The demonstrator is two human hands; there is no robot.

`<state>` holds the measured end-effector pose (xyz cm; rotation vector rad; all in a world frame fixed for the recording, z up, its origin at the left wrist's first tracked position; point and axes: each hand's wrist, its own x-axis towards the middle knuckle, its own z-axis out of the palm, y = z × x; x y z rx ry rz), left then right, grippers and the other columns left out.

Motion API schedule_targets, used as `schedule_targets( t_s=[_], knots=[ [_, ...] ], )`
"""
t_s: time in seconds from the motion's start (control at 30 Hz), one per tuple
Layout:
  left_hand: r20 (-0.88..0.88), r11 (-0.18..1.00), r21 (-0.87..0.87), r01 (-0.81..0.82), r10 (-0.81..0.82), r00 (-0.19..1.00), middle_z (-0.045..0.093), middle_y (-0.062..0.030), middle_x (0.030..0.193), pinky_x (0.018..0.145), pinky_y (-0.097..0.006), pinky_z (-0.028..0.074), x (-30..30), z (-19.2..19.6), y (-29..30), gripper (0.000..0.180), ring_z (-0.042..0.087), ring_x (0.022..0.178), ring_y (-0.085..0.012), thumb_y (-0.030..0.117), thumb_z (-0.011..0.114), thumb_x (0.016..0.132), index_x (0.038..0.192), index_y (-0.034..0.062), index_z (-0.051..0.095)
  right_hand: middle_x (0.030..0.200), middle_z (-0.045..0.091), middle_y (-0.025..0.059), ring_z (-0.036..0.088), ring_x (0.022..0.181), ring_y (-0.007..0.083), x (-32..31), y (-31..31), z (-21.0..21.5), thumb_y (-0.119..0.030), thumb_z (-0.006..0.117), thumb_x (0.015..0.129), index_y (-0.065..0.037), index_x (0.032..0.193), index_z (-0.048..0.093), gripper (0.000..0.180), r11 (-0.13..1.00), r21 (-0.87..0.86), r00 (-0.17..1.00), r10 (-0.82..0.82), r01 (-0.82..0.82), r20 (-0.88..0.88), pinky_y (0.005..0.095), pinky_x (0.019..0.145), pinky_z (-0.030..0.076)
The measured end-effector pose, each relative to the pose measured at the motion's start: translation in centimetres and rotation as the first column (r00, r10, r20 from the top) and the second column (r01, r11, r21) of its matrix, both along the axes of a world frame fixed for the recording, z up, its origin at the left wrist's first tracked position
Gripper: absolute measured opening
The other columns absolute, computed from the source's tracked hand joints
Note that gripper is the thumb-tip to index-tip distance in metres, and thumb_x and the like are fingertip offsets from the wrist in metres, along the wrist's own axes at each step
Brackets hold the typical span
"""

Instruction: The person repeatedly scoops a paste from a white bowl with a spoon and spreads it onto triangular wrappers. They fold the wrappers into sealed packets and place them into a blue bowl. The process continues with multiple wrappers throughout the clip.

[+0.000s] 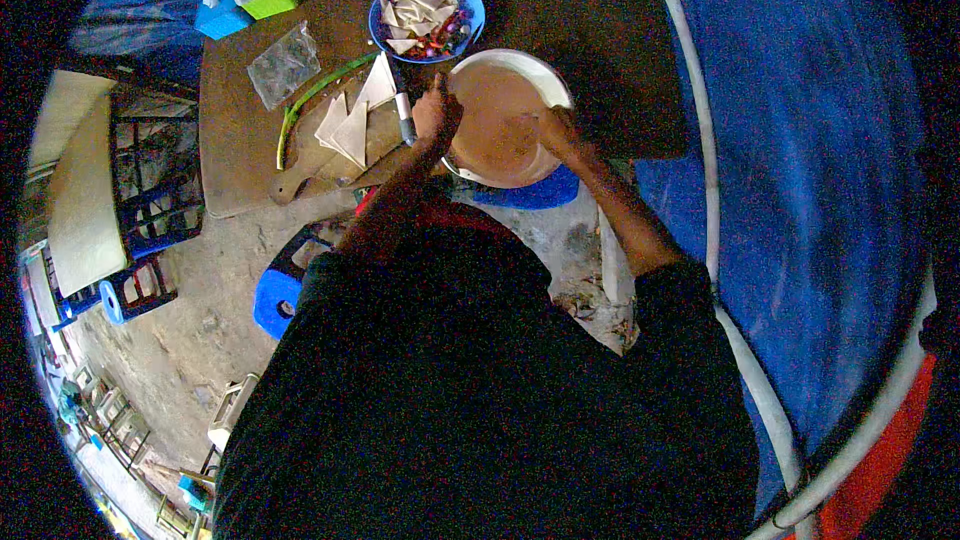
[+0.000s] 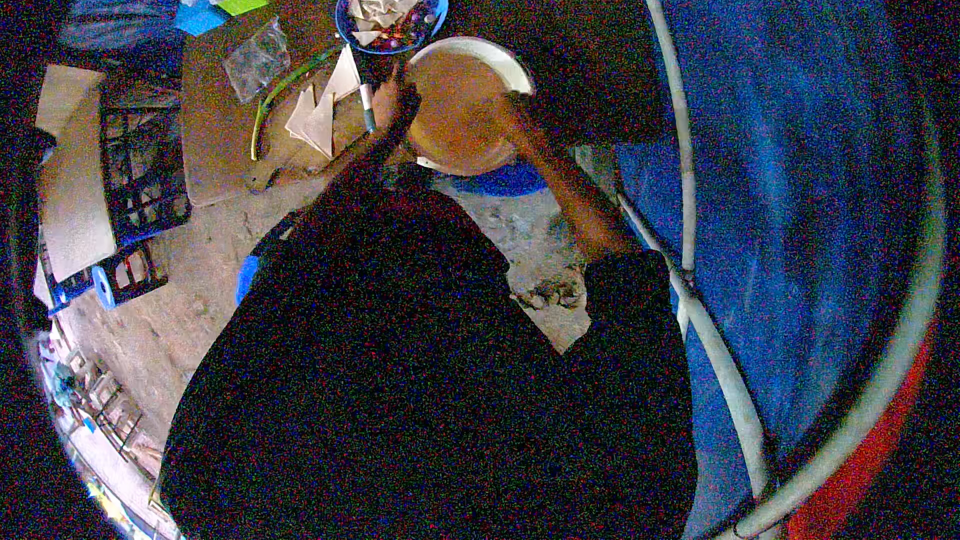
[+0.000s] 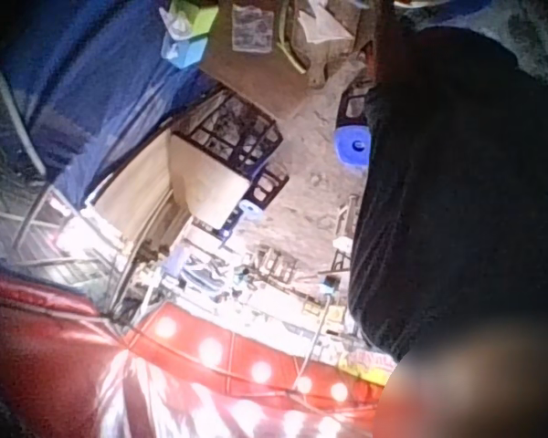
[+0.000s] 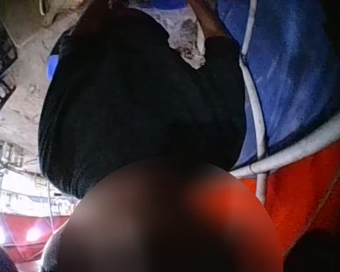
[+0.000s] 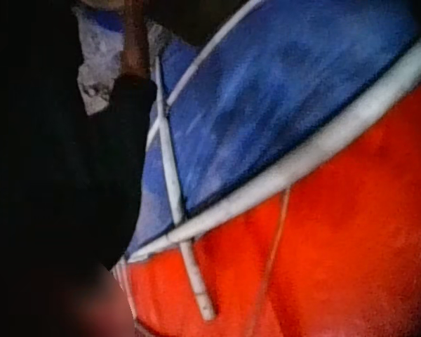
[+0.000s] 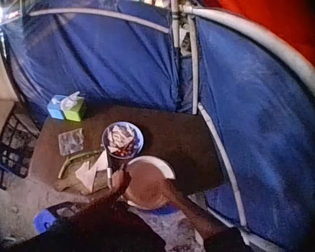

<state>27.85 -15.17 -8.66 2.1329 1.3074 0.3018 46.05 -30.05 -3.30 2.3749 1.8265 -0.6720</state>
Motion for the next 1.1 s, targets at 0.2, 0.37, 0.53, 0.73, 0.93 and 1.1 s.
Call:
schedule_targets(
  t_s=[0.2, 0.37, 0.53, 0.73, 0.93, 1.1],
  knots=[
    [0.092, 0.998, -0.027, -0.058, 0.06, 0.994, 0.063, -0.0194, 0.078, 0.063, -0.049, 0.05, 0.2, -0.7, 0.0, 0.05, 0.062, 0.071, -0.0392, 0.019, 0.058, 0.075, 0.121, 0.007, 0.046, 0.094, 0.065, 0.0205, 0.064, 0.074, 0.0336, -0.1, -1.7, -0.5, -0.028, 0.047, 0.089, -0.008, 0.112, 0.061, 0.034, 0.989, 0.082, 0.962, 0.097, -0.122, 0.257, 0.0459, 0.068, 0.052],
    [0.167, 0.993, 0.032, -0.116, 0.109, 0.98, 0.063, -0.0216, 0.078, 0.064, -0.049, 0.049, 0.4, -1.1, -0.6, 0.041, 0.062, 0.072, -0.0395, 0.016, 0.056, 0.075, 0.114, 0.0054, 0.05, 0.094, 0.064, 0.0216, 0.064, 0.077, 0.0344, -3.2, -3.7, 0.2, -0.015, 0.048, 0.083, -0.007, 0.117, 0.056, 0.036, 0.991, -0.088, 0.922, -0.129, 0.104, -0.365, 0.0465, 0.071, 0.05],
    [0.215, 0.999, -0.009, -0.033, 0.035, 0.976, 0.062, -0.0223, 0.084, 0.064, -0.05, 0.048, 0.3, -0.2, 0.0, 0.034, 0.06, 0.075, -0.0419, 0.023, 0.06, 0.078, 0.104, 0.0037, 0.051, 0.088, 0.064, 0.0228, 0.063, 0.077, 0.0362, -5.8, -3.1, -1.8, -0.01, 0.052, 0.075, -0.004, 0.101, 0.063, 0.029, 0.994, 0.099, 0.97, 0.059, -0.036, -0.236, 0.0453, 0.07, 0.049],
    [0.234, 0.985, 0.175, -0.004, -0.037, 0.971, 0.055, -0.0229, 0.101, 0.066, -0.049, 0.048, -2.3, 1.8, 1.0, 0.039, 0.058, 0.082, -0.0409, 0.027, 0.064, 0.076, 0.103, 0.0029, 0.05, 0.075, 0.061, 0.0233, 0.061, 0.069, 0.0389, -5.4, -3.7, -1.0, -0.017, 0.053, 0.08, 0.001, 0.078, 0.062, 0.021, 0.928, 0.22, 0.947, -0.265, 0.302, -0.184, 0.0459, 0.063, 0.047],
    [0.231, 0.929, 0.15, 0.34, -0.367, 0.901, 0.058, -0.0181, 0.098, 0.065, -0.047, 0.049, -3.3, 1.2, -0.2, 0.036, 0.058, 0.076, -0.0408, 0.014, 0.06, 0.075, 0.111, 0.0083, 0.053, 0.077, 0.061, 0.0237, 0.06, 0.068, 0.0396, -5.7, -5.9, -4.0, -0.016, 0.05, 0.082, 0.002, 0.078, 0.062, 0.022, 0.751, 0.425, 0.863, -0.443, 0.505, -0.242, 0.0462, 0.063, 0.047],
    [0.216, 0.811, 0.026, 0.585, -0.576, 0.789, 0.061, -0.0185, 0.087, 0.065, -0.045, 0.049, -1.9, 1.4, -3.1, 0.023, 0.06, 0.078, -0.0371, 0.014, 0.044, 0.088, 0.103, 0.0013, 0.056, 0.068, 0.06, 0.0128, 0.056, 0.052, 0.0267, -4.2, -7.1, -8.3, -0.016, 0.044, 0.086, -0.002, 0.081, 0.062, 0.024, 0.779, 0.464, 0.907, -0.351, 0.421, -0.233, 0.0384, 0.048, 0.044]
  ],
)
